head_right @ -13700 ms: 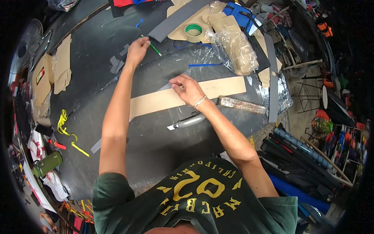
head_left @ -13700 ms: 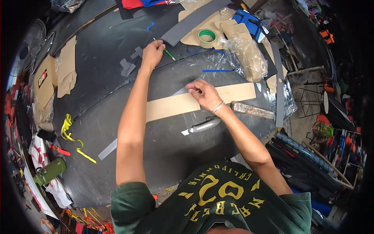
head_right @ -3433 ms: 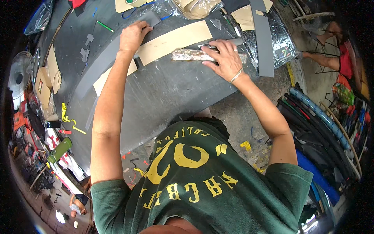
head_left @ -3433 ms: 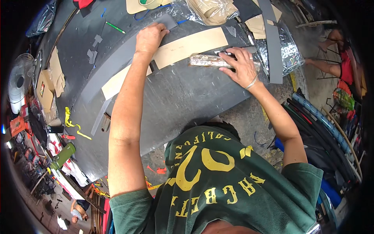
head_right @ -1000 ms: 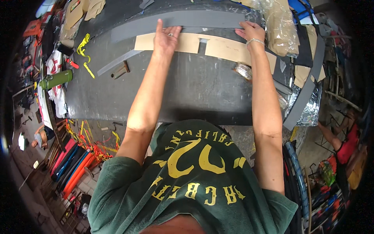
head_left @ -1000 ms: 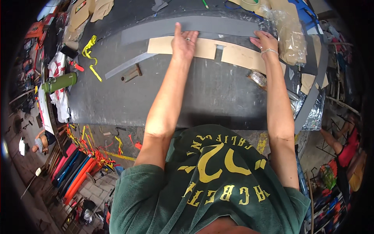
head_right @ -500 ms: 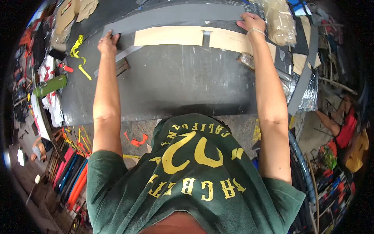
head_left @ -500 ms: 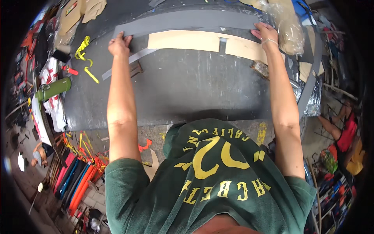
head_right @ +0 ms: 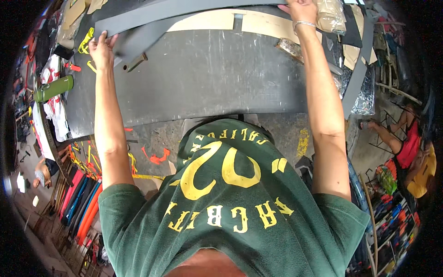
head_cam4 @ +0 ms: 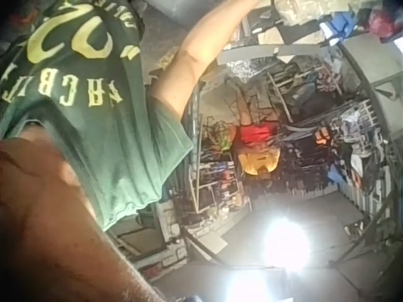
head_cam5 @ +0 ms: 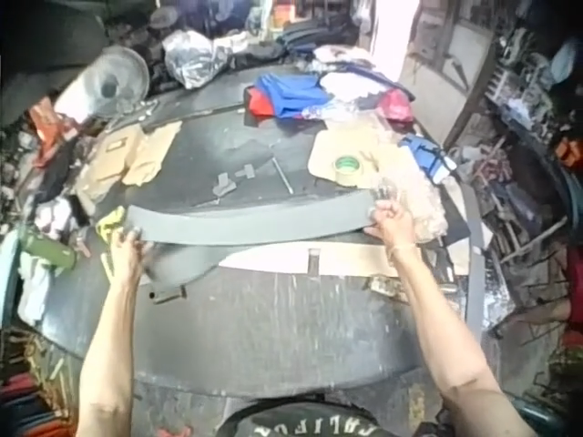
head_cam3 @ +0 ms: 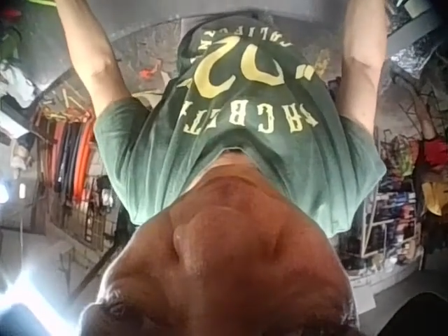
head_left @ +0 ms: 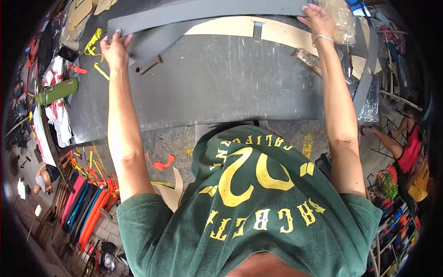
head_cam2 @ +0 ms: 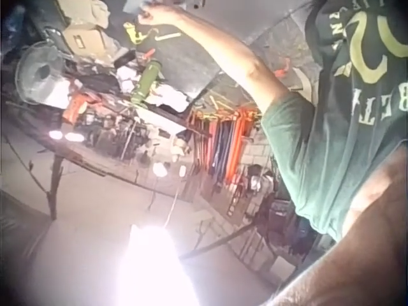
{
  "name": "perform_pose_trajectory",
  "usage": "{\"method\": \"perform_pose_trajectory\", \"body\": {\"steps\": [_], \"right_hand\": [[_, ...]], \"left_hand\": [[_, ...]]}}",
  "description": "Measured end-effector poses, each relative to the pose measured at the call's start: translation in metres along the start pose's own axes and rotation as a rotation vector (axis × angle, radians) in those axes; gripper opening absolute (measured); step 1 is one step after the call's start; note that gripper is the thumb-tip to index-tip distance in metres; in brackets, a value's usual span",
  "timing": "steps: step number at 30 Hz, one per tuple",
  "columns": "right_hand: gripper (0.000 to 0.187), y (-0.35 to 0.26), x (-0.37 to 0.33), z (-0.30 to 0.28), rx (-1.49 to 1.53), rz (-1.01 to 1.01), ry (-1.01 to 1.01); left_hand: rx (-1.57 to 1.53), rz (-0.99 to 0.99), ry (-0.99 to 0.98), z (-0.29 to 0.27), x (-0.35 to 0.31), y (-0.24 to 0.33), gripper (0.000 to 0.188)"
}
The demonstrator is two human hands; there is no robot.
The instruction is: Measuring and cutting strips of material using a metal ruler and a utility knife on a workbench.
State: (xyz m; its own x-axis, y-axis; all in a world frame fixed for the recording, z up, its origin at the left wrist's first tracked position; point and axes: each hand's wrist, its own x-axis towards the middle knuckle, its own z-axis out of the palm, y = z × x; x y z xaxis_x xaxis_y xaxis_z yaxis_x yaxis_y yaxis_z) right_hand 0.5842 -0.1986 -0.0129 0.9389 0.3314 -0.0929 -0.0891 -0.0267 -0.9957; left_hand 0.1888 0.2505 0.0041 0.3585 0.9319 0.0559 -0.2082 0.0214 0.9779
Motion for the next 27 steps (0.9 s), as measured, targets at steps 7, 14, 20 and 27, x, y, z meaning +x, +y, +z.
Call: {"method": "perform_pose_trajectory", "body": {"steps": [7,14,20,27], "right_hand": [[0.025,-0.020,-0.027,0.013,0.011,-0.011,0.142],[0.041,-0.055,-0.119,-0.025,-0.090,-0.105,0.106],[0.025,-0.024,-0.206,-0.056,-0.094,0.049,0.107],[0.019,0.014,-0.250,-0.078,-0.068,0.130,0.167]], "left_hand": [[0.051,-0.059,-0.023,0.006,0.005,0.004,0.031],[0.053,-0.253,-0.186,-0.041,-0.053,0.042,0.052],[0.005,-0.445,-0.252,-0.105,-0.138,0.031,0.058],[0.113,-0.531,-0.164,-0.119,-0.217,0.027,0.051]]}}
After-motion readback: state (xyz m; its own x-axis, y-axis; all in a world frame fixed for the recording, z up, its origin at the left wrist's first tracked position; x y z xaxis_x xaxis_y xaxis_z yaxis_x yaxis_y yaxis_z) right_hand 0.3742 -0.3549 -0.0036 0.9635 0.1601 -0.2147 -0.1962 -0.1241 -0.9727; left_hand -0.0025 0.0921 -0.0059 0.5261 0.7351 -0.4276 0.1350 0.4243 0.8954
